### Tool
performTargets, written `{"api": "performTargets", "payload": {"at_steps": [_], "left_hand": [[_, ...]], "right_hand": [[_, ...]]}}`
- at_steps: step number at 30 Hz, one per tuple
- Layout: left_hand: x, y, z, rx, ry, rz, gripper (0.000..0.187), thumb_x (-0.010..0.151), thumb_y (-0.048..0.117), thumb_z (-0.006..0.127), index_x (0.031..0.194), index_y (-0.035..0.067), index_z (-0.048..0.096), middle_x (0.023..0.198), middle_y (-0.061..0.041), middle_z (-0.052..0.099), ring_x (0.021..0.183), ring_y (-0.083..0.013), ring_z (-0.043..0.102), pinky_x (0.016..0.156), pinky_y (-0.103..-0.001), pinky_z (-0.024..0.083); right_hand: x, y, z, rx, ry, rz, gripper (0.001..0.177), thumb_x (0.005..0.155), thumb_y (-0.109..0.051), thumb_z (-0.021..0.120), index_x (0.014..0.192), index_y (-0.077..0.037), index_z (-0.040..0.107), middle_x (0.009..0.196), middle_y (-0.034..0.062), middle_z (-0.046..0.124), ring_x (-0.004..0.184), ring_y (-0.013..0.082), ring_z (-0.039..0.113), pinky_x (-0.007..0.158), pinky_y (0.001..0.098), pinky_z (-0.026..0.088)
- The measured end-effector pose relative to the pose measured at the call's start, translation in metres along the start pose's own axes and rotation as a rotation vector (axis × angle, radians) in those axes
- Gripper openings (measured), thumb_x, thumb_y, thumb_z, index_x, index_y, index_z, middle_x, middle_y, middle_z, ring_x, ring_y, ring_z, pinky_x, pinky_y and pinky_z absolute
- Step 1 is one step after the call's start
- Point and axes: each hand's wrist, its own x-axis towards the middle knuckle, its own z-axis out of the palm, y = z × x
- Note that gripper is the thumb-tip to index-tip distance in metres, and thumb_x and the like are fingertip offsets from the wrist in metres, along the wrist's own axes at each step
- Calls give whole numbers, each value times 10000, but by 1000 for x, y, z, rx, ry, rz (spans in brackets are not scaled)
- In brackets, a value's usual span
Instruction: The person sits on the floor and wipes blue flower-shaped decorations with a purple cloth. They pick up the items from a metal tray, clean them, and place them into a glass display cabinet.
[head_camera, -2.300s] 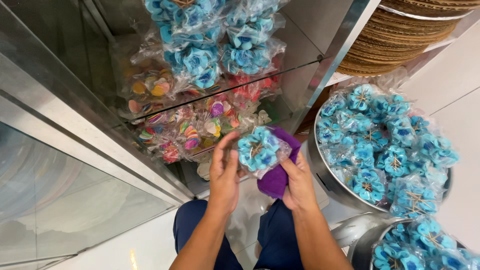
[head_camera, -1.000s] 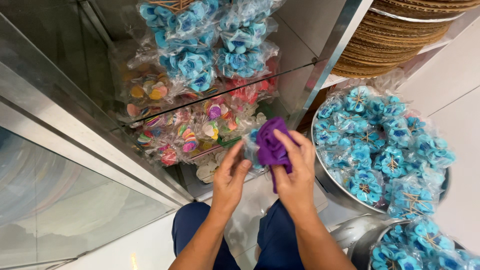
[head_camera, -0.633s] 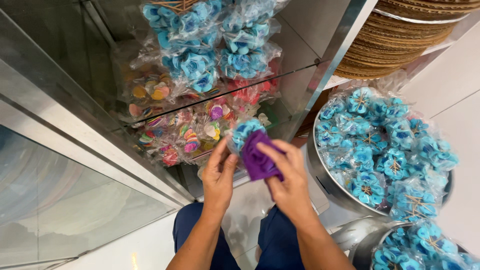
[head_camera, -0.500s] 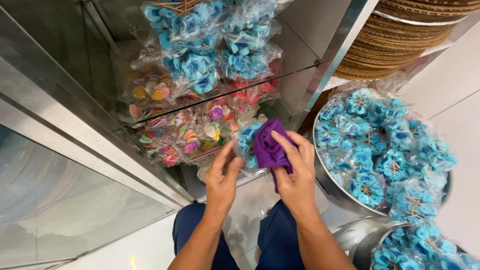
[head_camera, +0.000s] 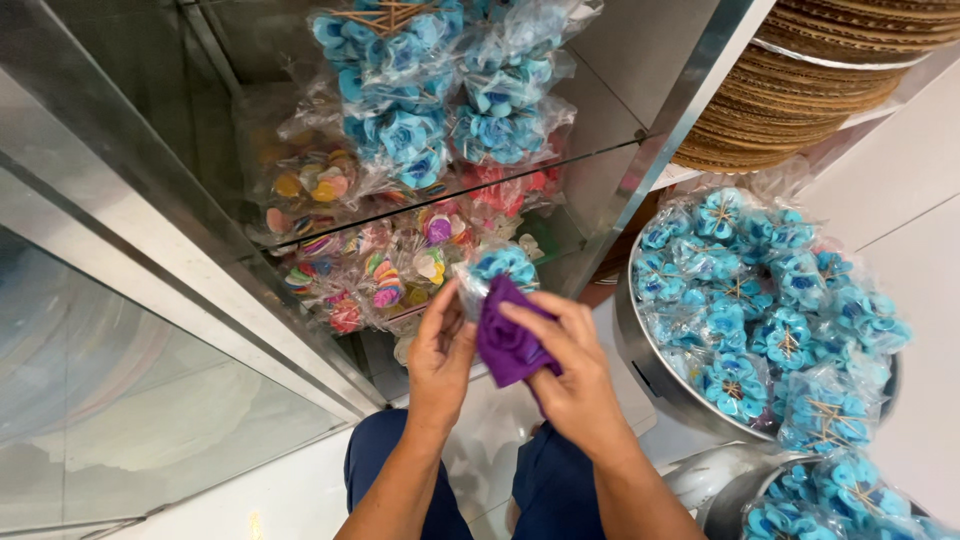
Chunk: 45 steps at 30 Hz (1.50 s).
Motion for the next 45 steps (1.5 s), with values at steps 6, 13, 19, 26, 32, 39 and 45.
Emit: {"api": "performTargets", "payload": {"at_steps": [6,13,19,26,32,39,45], "left_hand": [[-2,5,12,-116,14,-41,689,869,25,727,1480,41,410,1418,-167,560,1304,-229,543,999,-345,554],[0,14,0,-80,20,-43,710,845,21,750,1475,61,425,1420,-156,555,1304,-218,538,1006,-334,538],[10,21,-18,-37,31,12,790,825,27,772,1507,82,378,1520,-120,461,1356,-211,493,1064,-334,466],[45,66,-30,-60,303,259,615,852,-79,665,1427,12,469,1371,-179,623,1237,-239,619,1039,-319,491],[64,118,-18,-41,613,253,720,853,77,690,1493,98,361,1304,-186,656,934,-173,621,714,-291,480],[69,124,-12,-36,600,132,769,895,231,624,1562,164,246,1489,-136,542,1310,-215,580,1070,-338,482],[72,109,-19,-107,551,86,793,887,169,641,1572,167,241,1493,-178,532,1361,-240,550,1097,-369,476]], "right_hand": [[11,-11,-5,-80,99,29,443,903,-47,640,1335,-148,629,1321,114,555,1159,270,532,1047,387,399],[19,-18,-3,-41,35,-13,498,866,-6,609,1347,-134,619,1335,132,553,1208,280,527,1081,388,384],[42,-33,0,-28,41,-127,514,849,-30,604,1351,-138,619,1329,148,558,1231,301,513,1099,398,378],[65,-44,17,-31,47,-285,534,842,-42,579,1361,-160,620,1343,139,565,1176,308,528,1048,399,402],[78,-46,33,-24,28,-349,639,774,12,570,1385,-174,604,1354,123,557,1168,306,529,1050,400,396],[98,-50,43,-9,0,-277,612,843,-3,552,1416,-217,583,1397,100,519,1165,304,490,985,425,396],[113,-48,51,-6,20,-217,612,864,8,512,1420,-240,578,1387,90,510,1149,299,478,892,429,462]]}}
